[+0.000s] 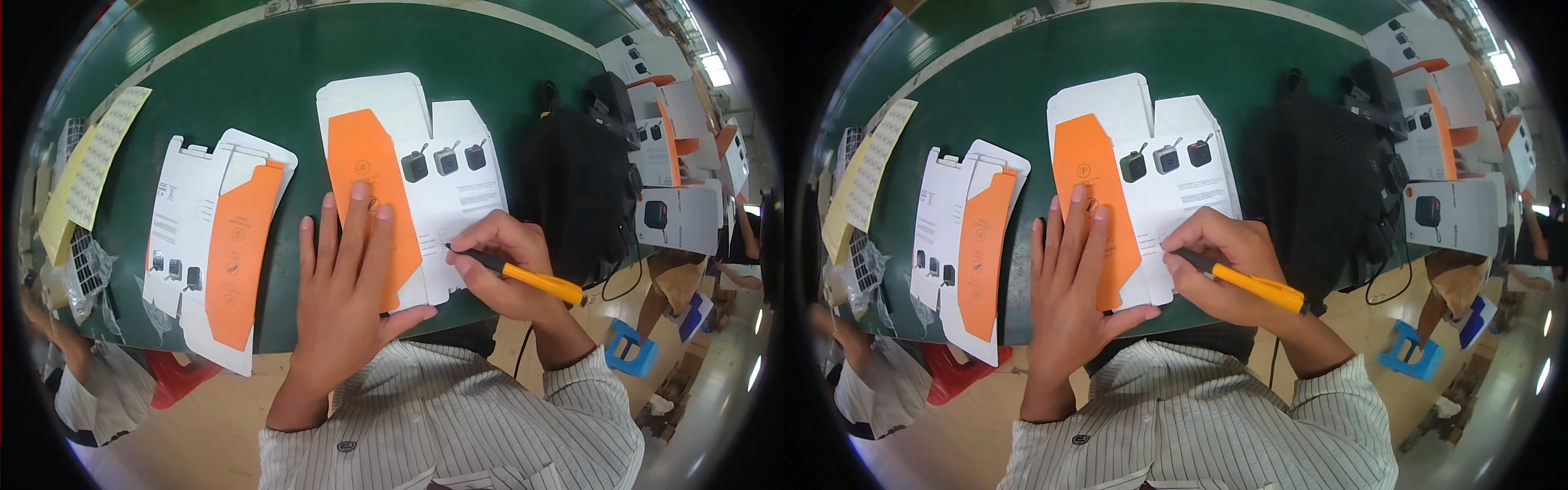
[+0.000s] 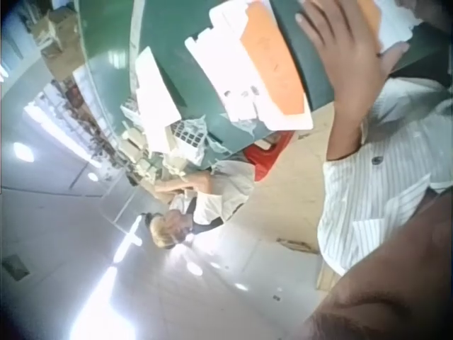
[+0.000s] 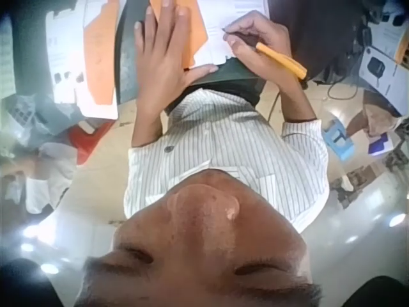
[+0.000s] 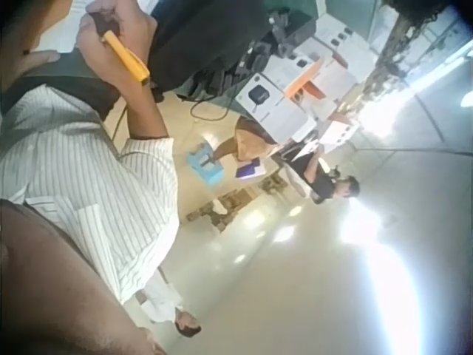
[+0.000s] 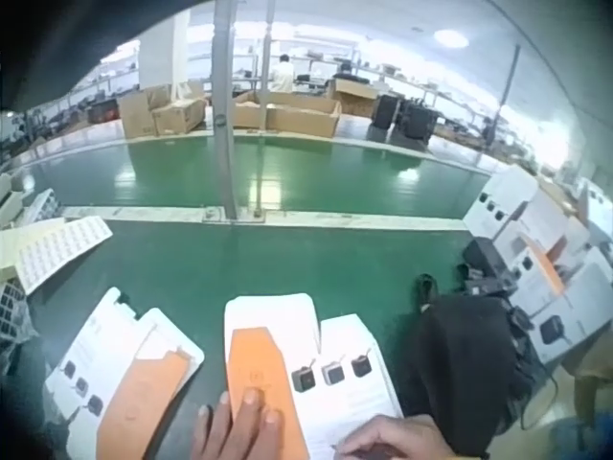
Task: The person assembles product packaging cardboard boxes and marks them with a marking pen.
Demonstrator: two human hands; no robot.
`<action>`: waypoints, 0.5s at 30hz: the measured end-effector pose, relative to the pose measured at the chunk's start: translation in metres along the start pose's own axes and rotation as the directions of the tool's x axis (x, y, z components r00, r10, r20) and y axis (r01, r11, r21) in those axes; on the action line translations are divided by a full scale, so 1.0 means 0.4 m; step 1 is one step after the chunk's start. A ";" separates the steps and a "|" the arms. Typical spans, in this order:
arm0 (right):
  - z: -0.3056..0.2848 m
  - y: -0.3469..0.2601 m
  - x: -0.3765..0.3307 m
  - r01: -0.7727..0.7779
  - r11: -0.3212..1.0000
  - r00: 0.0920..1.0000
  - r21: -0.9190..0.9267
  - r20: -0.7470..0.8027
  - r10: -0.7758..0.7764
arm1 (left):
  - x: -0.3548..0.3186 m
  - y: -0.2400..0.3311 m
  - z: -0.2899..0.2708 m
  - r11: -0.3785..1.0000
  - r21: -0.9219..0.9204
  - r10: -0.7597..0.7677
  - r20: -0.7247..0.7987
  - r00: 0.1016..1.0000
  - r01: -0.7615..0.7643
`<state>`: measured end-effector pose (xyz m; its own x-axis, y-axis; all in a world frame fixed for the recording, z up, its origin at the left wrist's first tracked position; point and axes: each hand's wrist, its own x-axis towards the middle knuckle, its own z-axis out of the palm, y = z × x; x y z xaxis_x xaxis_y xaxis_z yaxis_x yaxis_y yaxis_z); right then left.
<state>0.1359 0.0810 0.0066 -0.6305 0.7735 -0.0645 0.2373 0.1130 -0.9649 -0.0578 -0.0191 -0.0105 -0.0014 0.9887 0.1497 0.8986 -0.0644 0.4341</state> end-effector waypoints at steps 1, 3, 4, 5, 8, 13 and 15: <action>-0.005 0.009 0.002 0.088 0.996 0.996 0.003 0.006 -0.088 | 0.002 0.001 -0.005 1.000 -0.003 0.006 0.013 1.000 -0.006; 0.000 0.005 -0.003 0.042 0.999 0.999 -0.012 -0.014 -0.042 | 0.004 0.004 -0.009 1.000 -0.016 0.017 0.035 0.999 -0.016; 0.000 0.003 -0.006 0.004 1.000 0.999 -0.025 -0.036 -0.005 | 0.004 0.005 -0.011 1.000 -0.008 0.007 0.042 0.999 -0.006; -0.006 0.004 -0.005 -0.002 1.000 0.999 -0.023 -0.037 0.001 | 0.003 0.006 -0.013 1.000 0.002 -0.004 0.049 0.999 0.004; -0.020 0.016 -0.003 0.083 0.958 0.996 -0.275 -0.002 -0.087 | 0.004 0.006 -0.014 1.000 0.020 -0.009 0.066 0.998 0.007; -0.005 0.029 0.006 0.250 0.935 0.964 -0.250 -0.025 -0.264 | 0.009 0.010 -0.008 0.999 0.034 -0.010 0.081 0.997 0.007; -0.006 0.034 0.007 0.257 0.933 0.961 -0.253 -0.030 -0.274 | 0.012 0.010 -0.008 0.999 0.039 -0.010 0.078 0.997 0.007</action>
<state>0.1390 0.0863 -0.0062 -0.6485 0.7317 0.2098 0.2459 0.4623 -0.8520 -0.0554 -0.0152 -0.0052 0.0236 0.9968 0.0759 0.9151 -0.0521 0.3999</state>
